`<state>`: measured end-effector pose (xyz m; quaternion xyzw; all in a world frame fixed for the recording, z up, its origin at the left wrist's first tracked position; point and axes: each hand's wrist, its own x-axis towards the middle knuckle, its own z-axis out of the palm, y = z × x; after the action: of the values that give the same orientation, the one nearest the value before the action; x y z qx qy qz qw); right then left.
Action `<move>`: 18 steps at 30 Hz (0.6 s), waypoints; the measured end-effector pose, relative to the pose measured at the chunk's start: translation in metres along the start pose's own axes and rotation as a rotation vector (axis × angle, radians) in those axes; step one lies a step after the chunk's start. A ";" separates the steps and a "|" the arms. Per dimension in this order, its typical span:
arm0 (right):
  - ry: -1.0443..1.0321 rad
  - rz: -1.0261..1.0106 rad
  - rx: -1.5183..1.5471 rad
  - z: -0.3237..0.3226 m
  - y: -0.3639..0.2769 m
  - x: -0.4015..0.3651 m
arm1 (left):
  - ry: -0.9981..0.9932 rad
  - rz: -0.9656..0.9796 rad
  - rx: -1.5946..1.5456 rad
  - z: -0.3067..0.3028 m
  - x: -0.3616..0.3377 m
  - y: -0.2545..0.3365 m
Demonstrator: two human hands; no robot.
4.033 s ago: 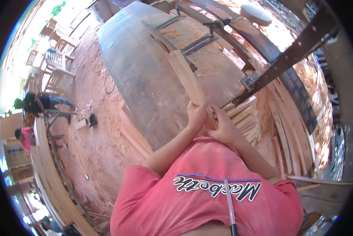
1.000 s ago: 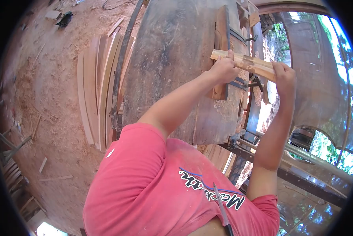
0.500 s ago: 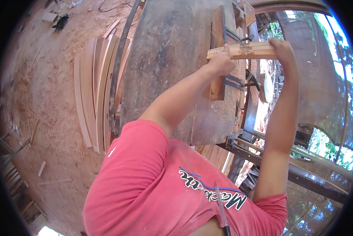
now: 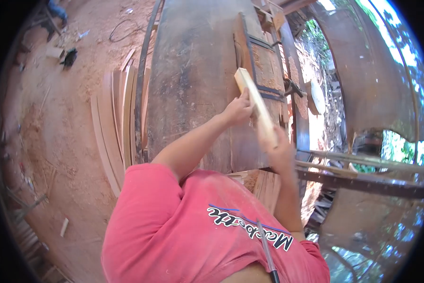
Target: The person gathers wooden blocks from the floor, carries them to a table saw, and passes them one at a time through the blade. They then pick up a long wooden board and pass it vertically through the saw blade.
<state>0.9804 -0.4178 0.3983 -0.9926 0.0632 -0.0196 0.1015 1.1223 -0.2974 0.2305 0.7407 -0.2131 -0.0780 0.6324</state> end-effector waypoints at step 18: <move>-0.162 0.185 1.698 -0.007 0.123 -0.127 | -0.324 0.770 0.385 0.011 -0.101 0.113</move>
<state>0.8391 -0.5219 0.3769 -0.5695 0.1005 0.0193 0.8156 1.0032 -0.2782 0.3224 0.6898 -0.5797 0.0890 0.4246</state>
